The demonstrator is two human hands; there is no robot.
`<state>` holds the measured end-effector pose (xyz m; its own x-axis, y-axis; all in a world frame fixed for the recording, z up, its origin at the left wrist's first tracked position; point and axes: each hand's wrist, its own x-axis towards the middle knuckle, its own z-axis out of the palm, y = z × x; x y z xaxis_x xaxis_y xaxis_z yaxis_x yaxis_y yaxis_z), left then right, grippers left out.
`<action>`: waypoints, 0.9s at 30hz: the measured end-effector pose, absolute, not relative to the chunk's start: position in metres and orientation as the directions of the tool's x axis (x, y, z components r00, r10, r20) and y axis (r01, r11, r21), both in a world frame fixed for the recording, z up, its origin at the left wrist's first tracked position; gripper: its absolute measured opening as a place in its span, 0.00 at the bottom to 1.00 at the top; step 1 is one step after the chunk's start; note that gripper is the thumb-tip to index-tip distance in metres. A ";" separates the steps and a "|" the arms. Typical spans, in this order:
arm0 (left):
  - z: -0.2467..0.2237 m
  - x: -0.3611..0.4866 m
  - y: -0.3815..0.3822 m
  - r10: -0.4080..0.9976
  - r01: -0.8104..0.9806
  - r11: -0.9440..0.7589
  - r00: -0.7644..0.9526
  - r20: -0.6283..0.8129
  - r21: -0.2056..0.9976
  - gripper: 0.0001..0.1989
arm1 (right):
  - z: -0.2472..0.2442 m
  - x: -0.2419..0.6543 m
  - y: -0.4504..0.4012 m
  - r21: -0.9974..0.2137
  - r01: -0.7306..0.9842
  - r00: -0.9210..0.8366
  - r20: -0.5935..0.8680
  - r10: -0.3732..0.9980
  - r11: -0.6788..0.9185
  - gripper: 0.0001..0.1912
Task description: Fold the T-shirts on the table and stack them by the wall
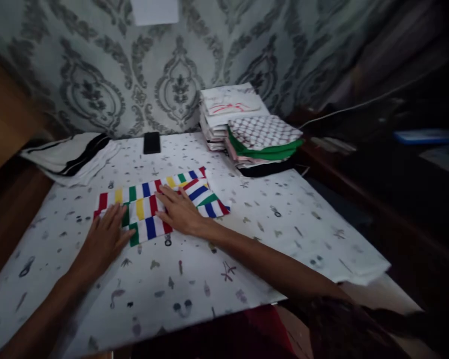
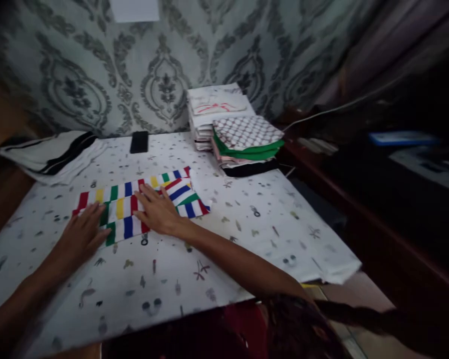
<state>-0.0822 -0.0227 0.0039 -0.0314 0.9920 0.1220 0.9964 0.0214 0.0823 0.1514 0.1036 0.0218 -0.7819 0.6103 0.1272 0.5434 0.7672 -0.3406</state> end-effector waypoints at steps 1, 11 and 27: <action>0.004 -0.084 -0.018 0.992 0.996 0.030 -0.040 0.118 0.090 0.37 | 0.023 0.154 0.104 -0.338 0.565 -0.762 0.136 0.633 0.752 0.31; 0.000 -0.097 -0.005 0.998 0.997 0.039 -0.042 0.041 0.059 0.39 | 0.019 0.179 0.111 -0.338 0.720 -0.633 0.036 0.773 0.606 0.35; -0.001 -0.093 -0.005 0.995 0.993 0.052 -0.060 0.083 0.102 0.36 | 0.015 0.242 0.114 -0.351 0.717 -0.597 0.137 0.791 0.602 0.30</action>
